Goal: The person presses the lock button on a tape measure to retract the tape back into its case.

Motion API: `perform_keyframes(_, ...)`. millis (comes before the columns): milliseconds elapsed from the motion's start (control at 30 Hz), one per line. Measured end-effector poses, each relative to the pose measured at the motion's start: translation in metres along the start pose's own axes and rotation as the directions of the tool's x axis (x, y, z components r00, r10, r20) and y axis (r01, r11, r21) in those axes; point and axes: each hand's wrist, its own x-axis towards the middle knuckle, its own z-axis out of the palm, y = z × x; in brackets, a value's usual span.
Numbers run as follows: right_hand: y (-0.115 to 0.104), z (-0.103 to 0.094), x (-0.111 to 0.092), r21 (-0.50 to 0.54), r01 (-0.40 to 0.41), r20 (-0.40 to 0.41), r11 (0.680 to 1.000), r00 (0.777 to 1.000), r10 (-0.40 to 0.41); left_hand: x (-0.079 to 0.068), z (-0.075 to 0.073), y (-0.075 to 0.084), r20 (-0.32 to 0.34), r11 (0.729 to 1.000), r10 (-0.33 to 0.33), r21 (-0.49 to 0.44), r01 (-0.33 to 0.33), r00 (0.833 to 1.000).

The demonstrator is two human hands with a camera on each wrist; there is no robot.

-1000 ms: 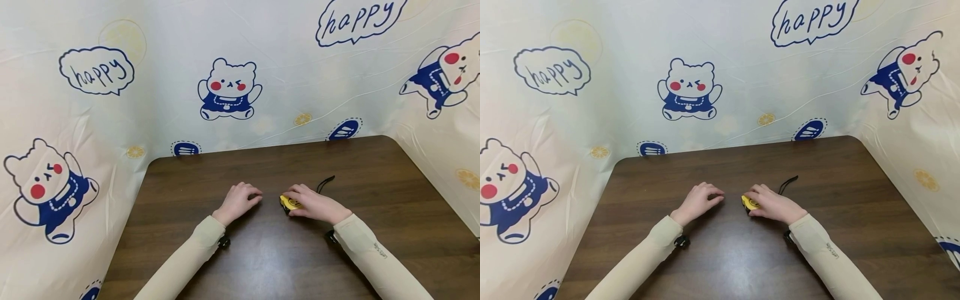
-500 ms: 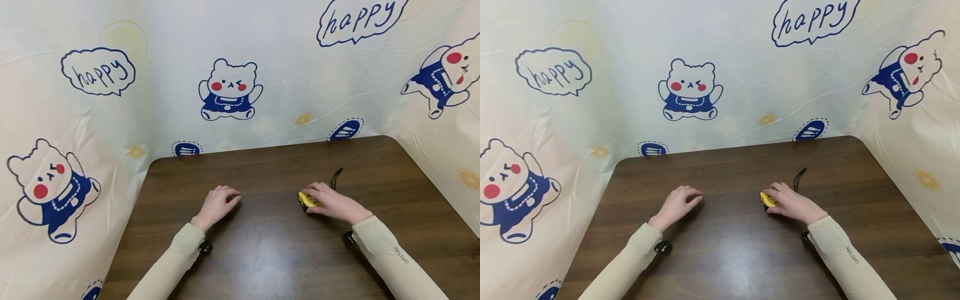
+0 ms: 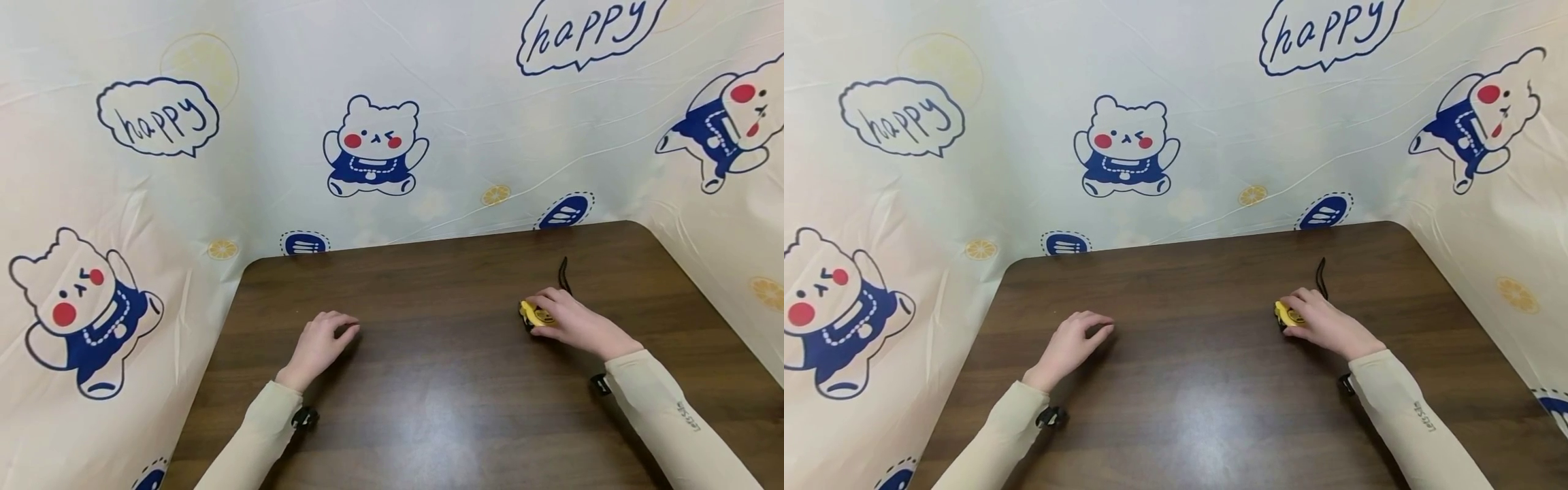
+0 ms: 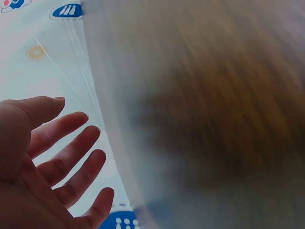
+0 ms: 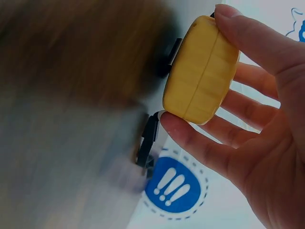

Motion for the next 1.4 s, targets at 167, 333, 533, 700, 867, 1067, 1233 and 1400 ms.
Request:
perform_keyframes(167,0.008,-0.002,-0.004,-0.004,-0.031,-0.007,1.000,0.999,0.031,-0.008,-0.008,-0.011,-0.032,1.000,-0.010,0.013,0.011,0.999)
perform_keyframes(333,0.012,-0.004,-0.006,-0.012,-0.065,-0.001,0.998,0.998,0.065,-0.012,-0.013,-0.019,-0.044,0.999,-0.032,0.020,0.033,0.999)
perform_keyframes(533,0.017,-0.006,-0.010,-0.033,-0.028,-0.059,0.999,0.998,0.026,-0.014,-0.015,-0.024,-0.045,0.999,-0.042,0.019,0.043,0.998)
perform_keyframes(700,0.026,-0.009,-0.014,-0.027,-0.055,-0.051,0.998,0.997,0.054,-0.014,-0.014,-0.027,-0.063,0.999,-0.046,0.026,0.048,0.997)
perform_keyframes(867,0.037,-0.014,-0.018,-0.022,-0.106,-0.023,0.994,0.994,0.106,-0.013,-0.014,-0.029,-0.058,0.999,-0.050,0.011,0.051,0.997)
perform_keyframes(1067,0.046,-0.016,-0.024,-0.009,-0.129,-0.015,0.992,0.992,0.129,-0.014,-0.013,-0.031,-0.050,0.998,-0.057,0.004,0.058,0.997)
perform_keyframes(1233,0.045,-0.017,-0.025,0.001,-0.131,-0.016,0.991,0.991,0.131,-0.016,-0.012,-0.032,-0.060,0.998,-0.055,-0.008,0.055,0.997)
perform_keyframes(1400,0.037,-0.018,-0.026,-0.011,-0.147,-0.039,0.989,0.988,0.147,-0.019,-0.009,-0.031,-0.084,0.998,-0.054,-0.018,0.053,0.995)
